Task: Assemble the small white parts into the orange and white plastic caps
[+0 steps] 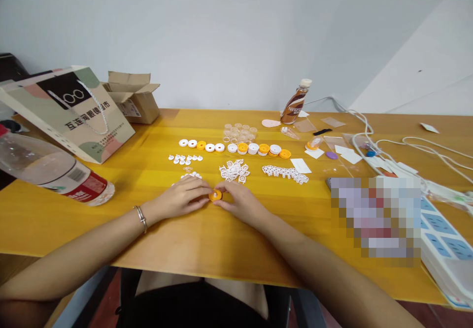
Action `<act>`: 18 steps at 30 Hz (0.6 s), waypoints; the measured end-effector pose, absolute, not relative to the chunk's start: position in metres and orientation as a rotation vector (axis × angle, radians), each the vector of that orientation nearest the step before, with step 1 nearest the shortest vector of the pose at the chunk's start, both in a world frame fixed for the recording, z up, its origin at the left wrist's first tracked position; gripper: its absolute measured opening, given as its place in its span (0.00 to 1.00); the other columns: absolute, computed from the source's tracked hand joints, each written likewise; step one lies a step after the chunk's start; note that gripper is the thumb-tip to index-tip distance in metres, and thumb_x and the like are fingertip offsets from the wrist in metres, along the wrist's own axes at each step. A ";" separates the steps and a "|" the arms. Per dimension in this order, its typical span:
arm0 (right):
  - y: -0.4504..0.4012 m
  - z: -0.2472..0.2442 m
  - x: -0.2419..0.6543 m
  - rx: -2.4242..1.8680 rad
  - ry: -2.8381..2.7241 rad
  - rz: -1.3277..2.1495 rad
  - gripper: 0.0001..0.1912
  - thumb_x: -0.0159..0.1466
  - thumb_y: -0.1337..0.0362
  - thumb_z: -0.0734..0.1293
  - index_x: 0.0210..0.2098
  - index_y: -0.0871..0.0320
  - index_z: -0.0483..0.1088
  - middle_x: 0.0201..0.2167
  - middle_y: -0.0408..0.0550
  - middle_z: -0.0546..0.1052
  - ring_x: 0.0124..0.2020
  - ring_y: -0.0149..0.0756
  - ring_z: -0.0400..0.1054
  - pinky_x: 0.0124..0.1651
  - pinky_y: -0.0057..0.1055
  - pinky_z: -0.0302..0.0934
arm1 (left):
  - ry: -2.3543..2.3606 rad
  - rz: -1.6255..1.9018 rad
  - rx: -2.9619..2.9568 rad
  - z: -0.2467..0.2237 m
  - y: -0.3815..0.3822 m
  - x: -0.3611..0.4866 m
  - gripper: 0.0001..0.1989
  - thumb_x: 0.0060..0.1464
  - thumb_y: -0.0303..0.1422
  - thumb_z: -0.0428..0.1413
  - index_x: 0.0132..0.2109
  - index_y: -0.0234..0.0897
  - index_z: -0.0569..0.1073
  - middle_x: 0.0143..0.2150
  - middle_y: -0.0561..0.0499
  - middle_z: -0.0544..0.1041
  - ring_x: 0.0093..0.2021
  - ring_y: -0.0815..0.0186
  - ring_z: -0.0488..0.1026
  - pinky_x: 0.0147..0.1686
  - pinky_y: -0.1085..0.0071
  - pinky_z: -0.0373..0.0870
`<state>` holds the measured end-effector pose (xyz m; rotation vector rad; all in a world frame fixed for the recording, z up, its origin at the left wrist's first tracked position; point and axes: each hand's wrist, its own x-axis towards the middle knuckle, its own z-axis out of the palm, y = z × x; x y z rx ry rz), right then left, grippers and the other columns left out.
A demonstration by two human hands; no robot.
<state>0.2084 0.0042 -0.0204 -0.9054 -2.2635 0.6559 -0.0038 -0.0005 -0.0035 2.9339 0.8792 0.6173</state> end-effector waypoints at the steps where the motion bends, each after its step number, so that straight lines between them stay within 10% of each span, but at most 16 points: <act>1: 0.004 -0.021 0.209 -0.907 -2.264 0.648 0.12 0.56 0.61 0.65 0.40 0.55 0.65 0.36 0.47 0.74 0.37 0.34 0.69 0.42 0.33 0.64 | 0.884 0.635 2.898 -0.003 0.000 -0.005 0.12 0.57 0.32 0.45 0.45 0.37 0.68 0.42 0.47 0.71 0.41 0.67 0.67 0.41 0.68 0.63; 18: 0.009 -0.023 0.212 -0.917 -2.208 0.501 0.10 0.54 0.63 0.66 0.36 0.56 0.66 0.33 0.47 0.74 0.37 0.35 0.68 0.42 0.35 0.63 | 0.792 0.486 2.923 -0.004 0.002 -0.009 0.16 0.57 0.33 0.44 0.51 0.39 0.65 0.49 0.48 0.71 0.49 0.65 0.66 0.51 0.64 0.54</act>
